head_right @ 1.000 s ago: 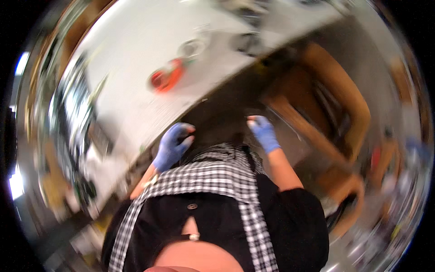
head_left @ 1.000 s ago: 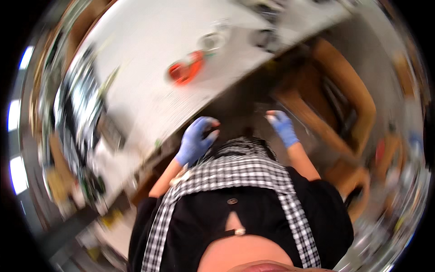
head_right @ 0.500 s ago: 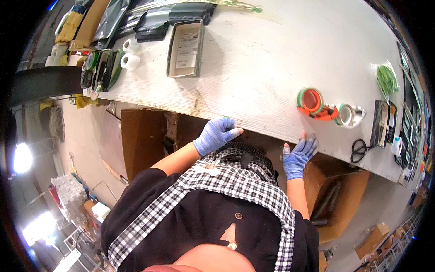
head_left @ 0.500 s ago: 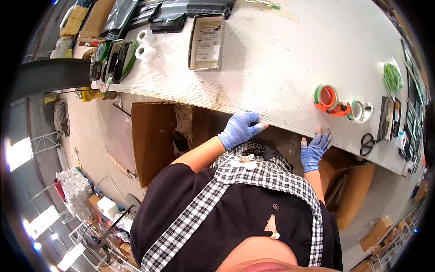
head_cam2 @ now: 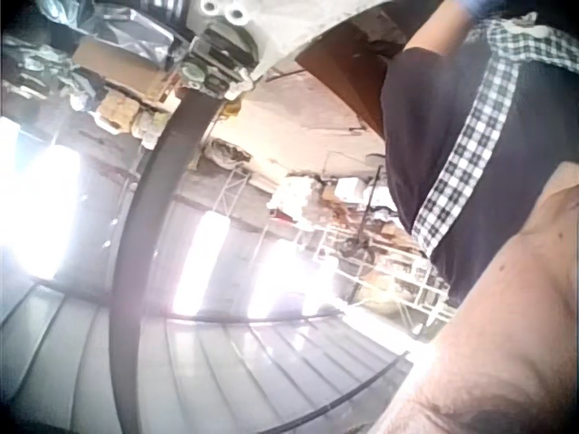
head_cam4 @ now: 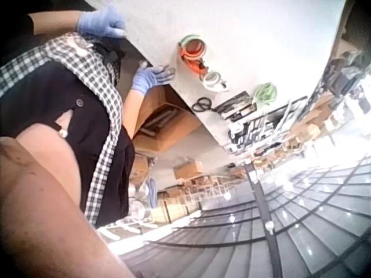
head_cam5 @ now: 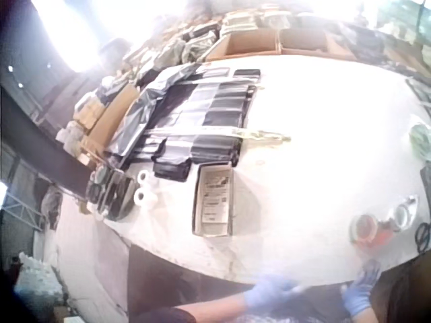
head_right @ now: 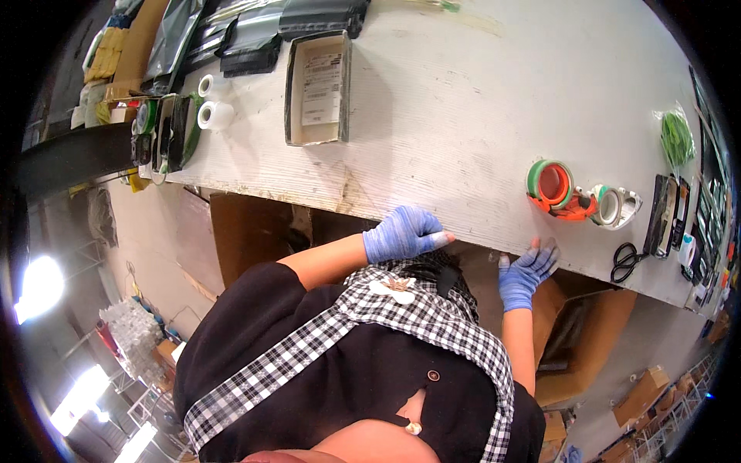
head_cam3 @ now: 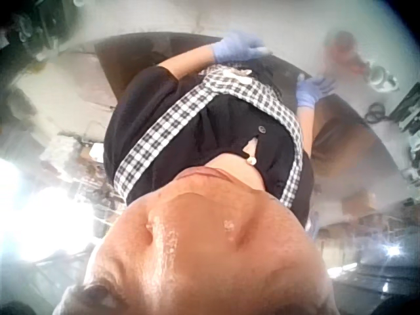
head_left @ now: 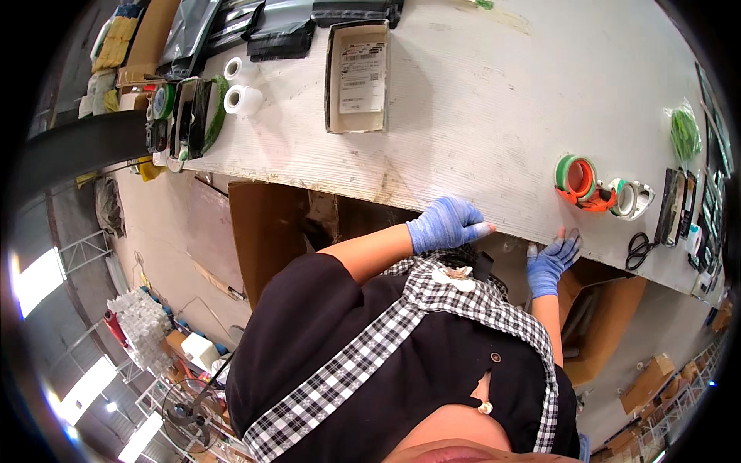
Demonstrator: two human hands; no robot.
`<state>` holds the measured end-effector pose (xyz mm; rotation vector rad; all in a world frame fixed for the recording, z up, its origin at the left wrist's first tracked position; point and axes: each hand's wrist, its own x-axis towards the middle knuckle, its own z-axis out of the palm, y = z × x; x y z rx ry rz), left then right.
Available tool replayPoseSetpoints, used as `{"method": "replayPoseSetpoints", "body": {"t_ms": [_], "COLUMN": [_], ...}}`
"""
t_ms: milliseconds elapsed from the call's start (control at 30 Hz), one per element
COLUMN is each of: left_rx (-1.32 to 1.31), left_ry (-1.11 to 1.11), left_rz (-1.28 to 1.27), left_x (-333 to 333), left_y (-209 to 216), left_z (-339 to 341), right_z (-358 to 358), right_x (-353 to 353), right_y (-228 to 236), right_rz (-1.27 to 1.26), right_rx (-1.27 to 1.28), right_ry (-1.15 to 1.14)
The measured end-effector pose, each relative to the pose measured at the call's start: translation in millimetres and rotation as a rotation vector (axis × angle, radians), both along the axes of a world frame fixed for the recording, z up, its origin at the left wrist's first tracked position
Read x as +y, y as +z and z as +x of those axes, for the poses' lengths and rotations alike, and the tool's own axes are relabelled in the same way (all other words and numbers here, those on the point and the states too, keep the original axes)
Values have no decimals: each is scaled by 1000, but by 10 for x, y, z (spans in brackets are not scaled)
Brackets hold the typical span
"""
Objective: The person retrieves cylindrical parts from a bin and inserts them into grey plastic sleeves. They seal the packages using a tape dispenser and attach a shipping label to each completed item.
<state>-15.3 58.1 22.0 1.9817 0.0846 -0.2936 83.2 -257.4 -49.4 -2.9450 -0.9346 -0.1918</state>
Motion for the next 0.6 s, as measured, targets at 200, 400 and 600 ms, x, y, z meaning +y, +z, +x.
{"method": "replayPoseSetpoints", "body": {"t_ms": [200,400,600], "left_rx": [-9,-68,-20], "left_ry": [-217,-382,-560], "left_rz": [54,46,49], "left_x": [-683,-2080,-3924], "left_y": [101,203,350], "left_z": [197,503,602], "right_z": [-65,-829,-1802], "right_x": [-67,-1537,-3548], "right_y": [352,344,102], "right_rz": [180,452,382], "right_rx": [233,408,720], "right_ry": [17,-127,-557]}}
